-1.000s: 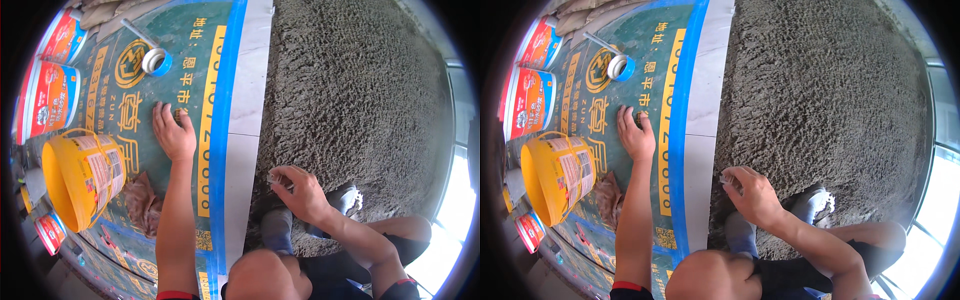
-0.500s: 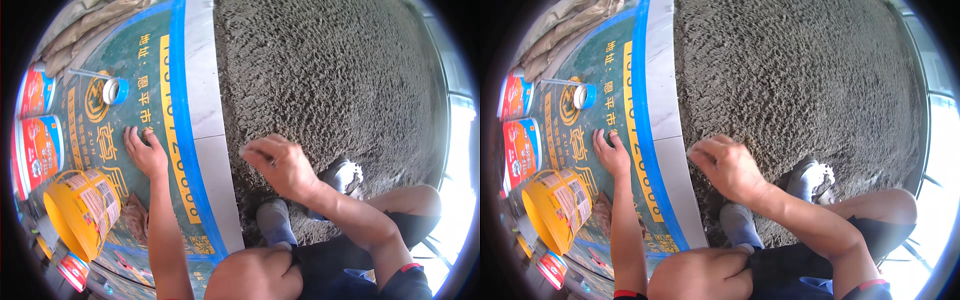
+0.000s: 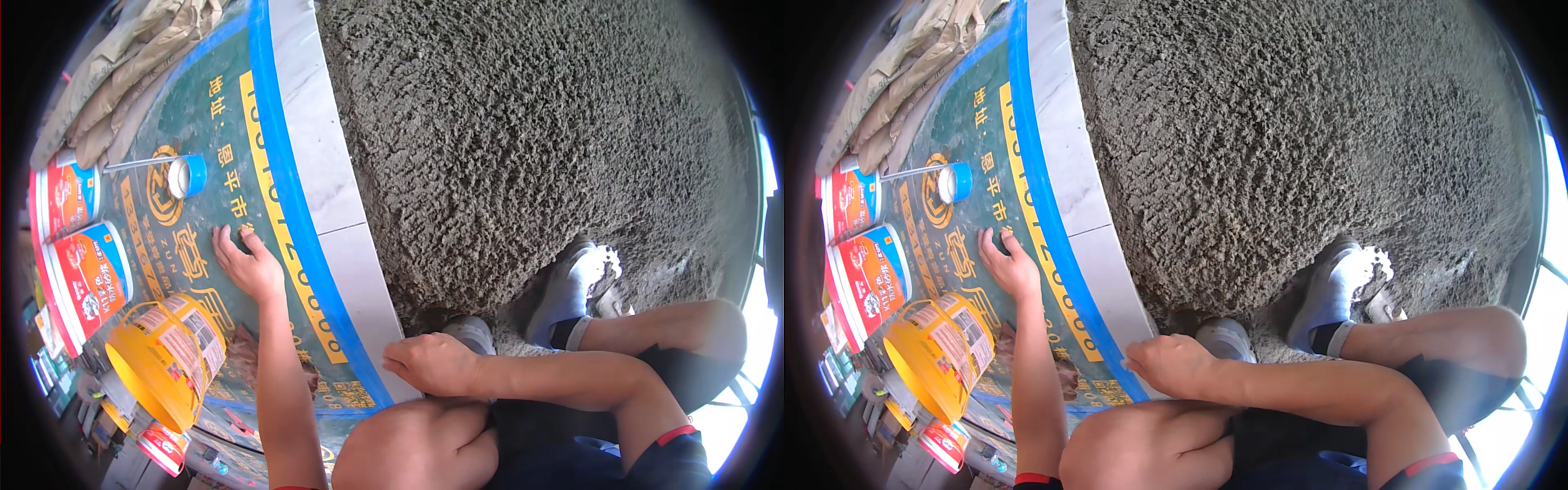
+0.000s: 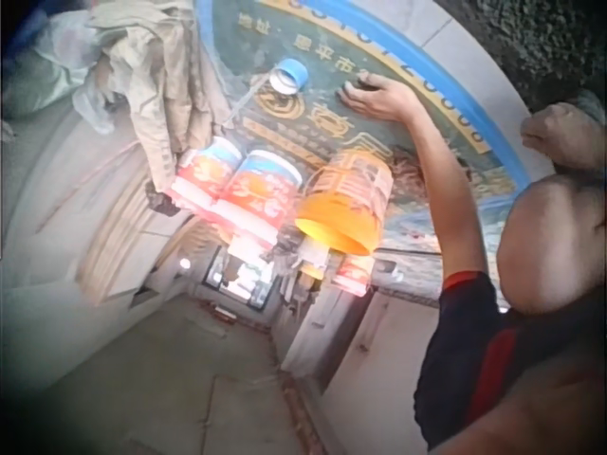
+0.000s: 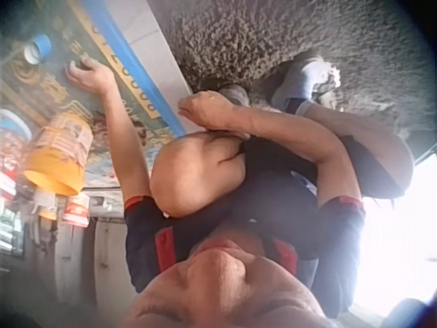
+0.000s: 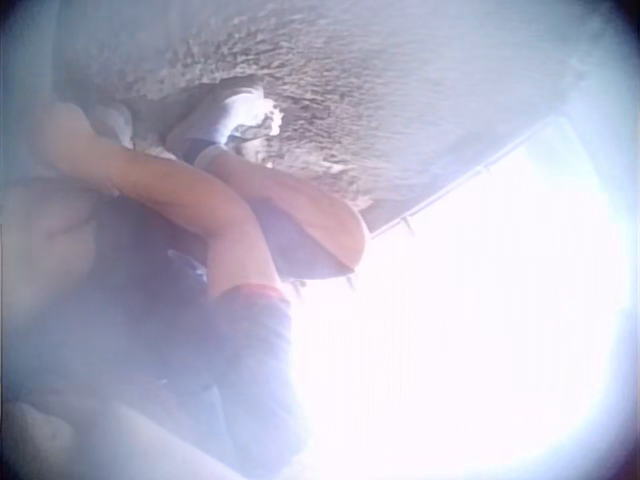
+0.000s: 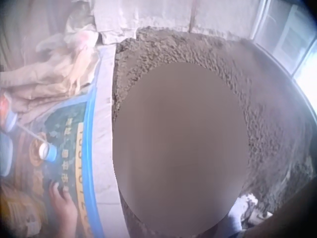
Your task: Leveling and smoothing sand on a balcony floor in preparation for tile installation.
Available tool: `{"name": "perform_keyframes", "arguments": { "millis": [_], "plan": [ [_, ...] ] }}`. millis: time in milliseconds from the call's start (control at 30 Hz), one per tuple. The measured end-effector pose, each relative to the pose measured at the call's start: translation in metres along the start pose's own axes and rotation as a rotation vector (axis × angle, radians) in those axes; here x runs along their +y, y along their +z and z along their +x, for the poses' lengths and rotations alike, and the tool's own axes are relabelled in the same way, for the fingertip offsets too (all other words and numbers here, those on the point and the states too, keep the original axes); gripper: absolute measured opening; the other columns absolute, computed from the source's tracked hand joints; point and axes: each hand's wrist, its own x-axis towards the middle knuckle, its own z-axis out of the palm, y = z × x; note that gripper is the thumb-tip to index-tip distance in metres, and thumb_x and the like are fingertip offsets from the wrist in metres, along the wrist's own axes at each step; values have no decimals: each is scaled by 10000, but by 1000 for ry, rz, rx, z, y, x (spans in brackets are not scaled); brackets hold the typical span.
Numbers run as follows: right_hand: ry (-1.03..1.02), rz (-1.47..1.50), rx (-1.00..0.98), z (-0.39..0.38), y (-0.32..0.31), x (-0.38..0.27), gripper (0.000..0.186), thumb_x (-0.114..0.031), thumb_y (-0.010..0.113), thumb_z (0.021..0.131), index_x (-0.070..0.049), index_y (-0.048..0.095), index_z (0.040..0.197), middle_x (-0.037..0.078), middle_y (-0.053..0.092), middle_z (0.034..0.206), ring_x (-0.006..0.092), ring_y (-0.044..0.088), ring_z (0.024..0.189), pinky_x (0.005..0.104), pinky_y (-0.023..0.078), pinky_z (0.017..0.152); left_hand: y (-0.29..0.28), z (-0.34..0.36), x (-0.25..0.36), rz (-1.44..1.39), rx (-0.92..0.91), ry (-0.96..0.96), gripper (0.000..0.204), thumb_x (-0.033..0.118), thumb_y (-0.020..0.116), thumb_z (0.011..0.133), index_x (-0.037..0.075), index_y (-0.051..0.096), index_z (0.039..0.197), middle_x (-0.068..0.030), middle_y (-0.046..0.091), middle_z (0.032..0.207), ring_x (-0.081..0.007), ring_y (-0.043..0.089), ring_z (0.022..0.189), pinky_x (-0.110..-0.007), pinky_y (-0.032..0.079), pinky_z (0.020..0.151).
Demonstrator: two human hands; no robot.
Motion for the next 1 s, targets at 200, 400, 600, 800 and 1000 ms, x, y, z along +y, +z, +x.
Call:
{"name": "perform_keyframes", "arguments": {
  "millis": [200,400,600,800,1000],
  "plan": [
    [9,81,5,0,-12,-1,224,-273,564,975,-60,623,942,161,695,864,385,681,807,491,546,735,-3,1,6,-14,22,-11,371,241,529,986,-36,540,1234,-235,494,1398,-399,455,1311,-490,371,1077],
    [45,88,-32,-3,-13,0,230,-273,584,965,-67,679,1001,150,713,908,380,685,821,479,554,739,-1,0,2,7,48,27,360,227,529,982,-33,540,1231,-238,508,1384,-400,459,1313,-493,370,1082],
    [41,77,-24,-5,-5,-2,222,-268,572,968,-57,637,940,185,692,811,401,679,757,502,552,693,-1,0,0,14,40,44,364,230,528,985,-31,537,1239,-233,503,1392,-400,456,1316,-492,366,1085],
    [86,74,-10,-4,-9,-3,224,-266,591,958,-49,598,1011,191,682,738,393,685,721,495,555,675,-2,0,2,-14,0,11,406,264,503,1000,-24,522,1285,-224,475,1425,-395,433,1329,-482,351,1092],
    [127,74,-23,-4,-12,2,231,-266,602,952,-62,582,1059,178,694,754,382,693,739,475,560,697,-1,-1,6,-11,-9,-18,394,254,514,1001,-35,528,1268,-235,482,1416,-392,448,1322,-480,367,1086]
  ]
}}
